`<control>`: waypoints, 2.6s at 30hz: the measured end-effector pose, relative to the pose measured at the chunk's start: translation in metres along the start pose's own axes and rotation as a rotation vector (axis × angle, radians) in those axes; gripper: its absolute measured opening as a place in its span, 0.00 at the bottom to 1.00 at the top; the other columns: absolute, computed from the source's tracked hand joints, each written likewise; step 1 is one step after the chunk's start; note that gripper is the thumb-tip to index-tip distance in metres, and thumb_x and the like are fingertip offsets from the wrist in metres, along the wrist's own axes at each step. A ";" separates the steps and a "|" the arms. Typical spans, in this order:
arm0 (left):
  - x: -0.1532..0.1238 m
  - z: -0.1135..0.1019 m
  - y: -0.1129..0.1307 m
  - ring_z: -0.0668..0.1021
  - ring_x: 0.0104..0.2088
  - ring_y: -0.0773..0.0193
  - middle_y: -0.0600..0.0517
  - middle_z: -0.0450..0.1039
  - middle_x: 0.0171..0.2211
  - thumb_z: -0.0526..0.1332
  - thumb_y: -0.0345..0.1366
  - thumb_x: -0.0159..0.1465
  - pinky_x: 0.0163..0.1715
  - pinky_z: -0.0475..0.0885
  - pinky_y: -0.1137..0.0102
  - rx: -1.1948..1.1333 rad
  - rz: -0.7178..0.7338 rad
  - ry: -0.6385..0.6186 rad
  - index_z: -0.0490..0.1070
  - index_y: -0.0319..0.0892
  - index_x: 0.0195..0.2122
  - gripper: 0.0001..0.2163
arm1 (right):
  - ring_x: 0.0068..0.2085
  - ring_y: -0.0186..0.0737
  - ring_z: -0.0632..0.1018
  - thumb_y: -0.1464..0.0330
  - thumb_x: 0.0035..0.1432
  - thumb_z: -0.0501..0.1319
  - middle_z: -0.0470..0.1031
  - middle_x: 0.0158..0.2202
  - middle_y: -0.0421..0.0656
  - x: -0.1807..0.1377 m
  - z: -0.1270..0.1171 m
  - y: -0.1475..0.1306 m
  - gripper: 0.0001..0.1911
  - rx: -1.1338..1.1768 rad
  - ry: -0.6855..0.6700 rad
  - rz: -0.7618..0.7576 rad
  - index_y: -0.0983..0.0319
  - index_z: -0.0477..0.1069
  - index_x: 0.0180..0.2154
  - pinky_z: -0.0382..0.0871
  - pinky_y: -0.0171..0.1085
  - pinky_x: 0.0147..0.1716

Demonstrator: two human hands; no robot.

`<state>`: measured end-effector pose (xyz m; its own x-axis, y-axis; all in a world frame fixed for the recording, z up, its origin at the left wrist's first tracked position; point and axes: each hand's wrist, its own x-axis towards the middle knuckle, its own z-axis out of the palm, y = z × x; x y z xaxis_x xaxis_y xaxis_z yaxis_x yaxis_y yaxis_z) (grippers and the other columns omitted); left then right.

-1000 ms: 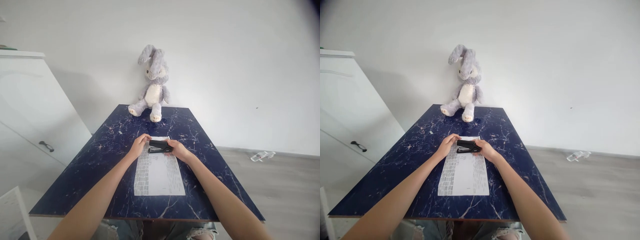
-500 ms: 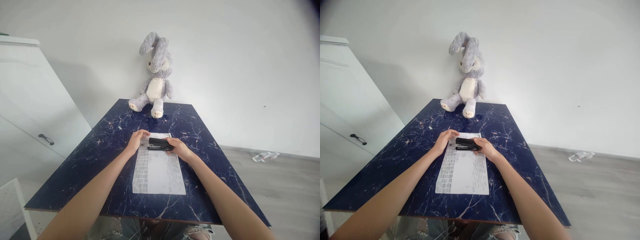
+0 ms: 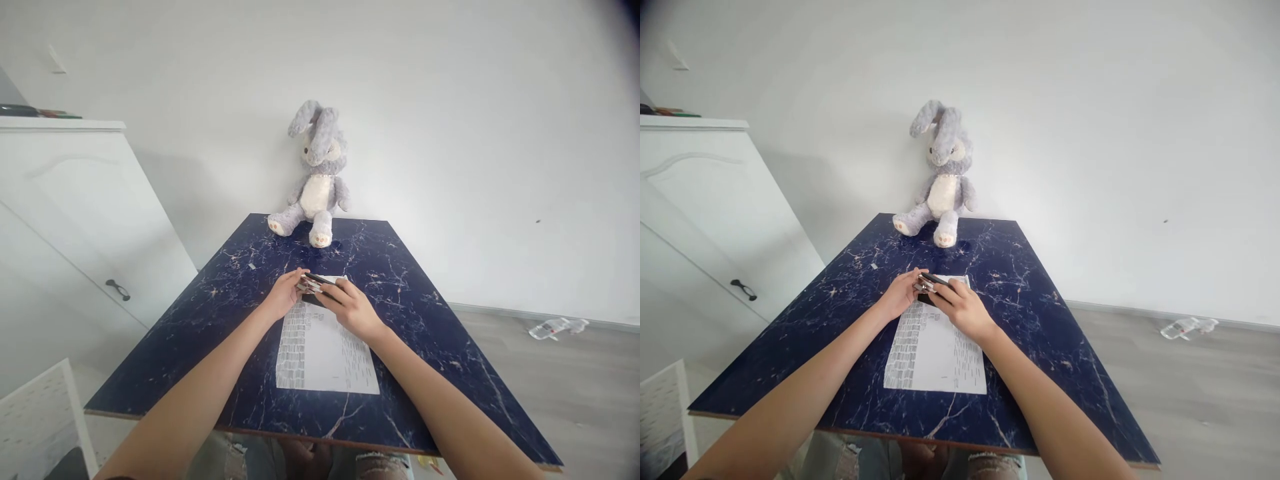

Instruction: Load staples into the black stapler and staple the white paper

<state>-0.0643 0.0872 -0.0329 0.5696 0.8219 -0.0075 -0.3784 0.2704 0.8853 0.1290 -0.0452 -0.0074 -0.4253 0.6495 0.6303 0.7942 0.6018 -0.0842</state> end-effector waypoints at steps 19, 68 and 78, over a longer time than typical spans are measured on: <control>-0.008 0.013 0.038 0.74 0.37 0.67 0.51 0.70 0.38 0.57 0.20 0.50 0.44 0.72 0.69 -0.120 0.373 0.047 0.69 0.42 0.38 0.16 | 0.35 0.42 0.70 0.60 0.57 0.70 0.70 0.31 0.40 0.007 0.012 -0.007 0.14 0.354 -0.066 0.564 0.60 0.68 0.31 0.63 0.39 0.36; 0.009 -0.025 0.020 0.84 0.37 0.57 0.41 0.81 0.43 0.67 0.48 0.64 0.42 0.80 0.59 0.424 0.414 0.118 0.76 0.38 0.50 0.20 | 0.45 0.47 0.77 0.55 0.67 0.62 0.76 0.50 0.50 -0.004 -0.020 0.021 0.22 0.386 -0.077 0.315 0.58 0.73 0.57 0.71 0.42 0.43; 0.000 -0.020 0.021 0.85 0.46 0.49 0.43 0.84 0.43 0.74 0.46 0.57 0.52 0.78 0.55 0.622 0.366 -0.050 0.82 0.39 0.45 0.20 | 0.36 0.42 0.77 0.63 0.64 0.65 0.79 0.38 0.43 -0.004 -0.007 0.019 0.10 0.367 -0.189 0.414 0.60 0.73 0.45 0.66 0.38 0.36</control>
<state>-0.0873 0.1030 -0.0235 0.5241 0.7772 0.3483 -0.0748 -0.3654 0.9278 0.1487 -0.0396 -0.0065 -0.2085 0.9164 0.3416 0.7226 0.3798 -0.5776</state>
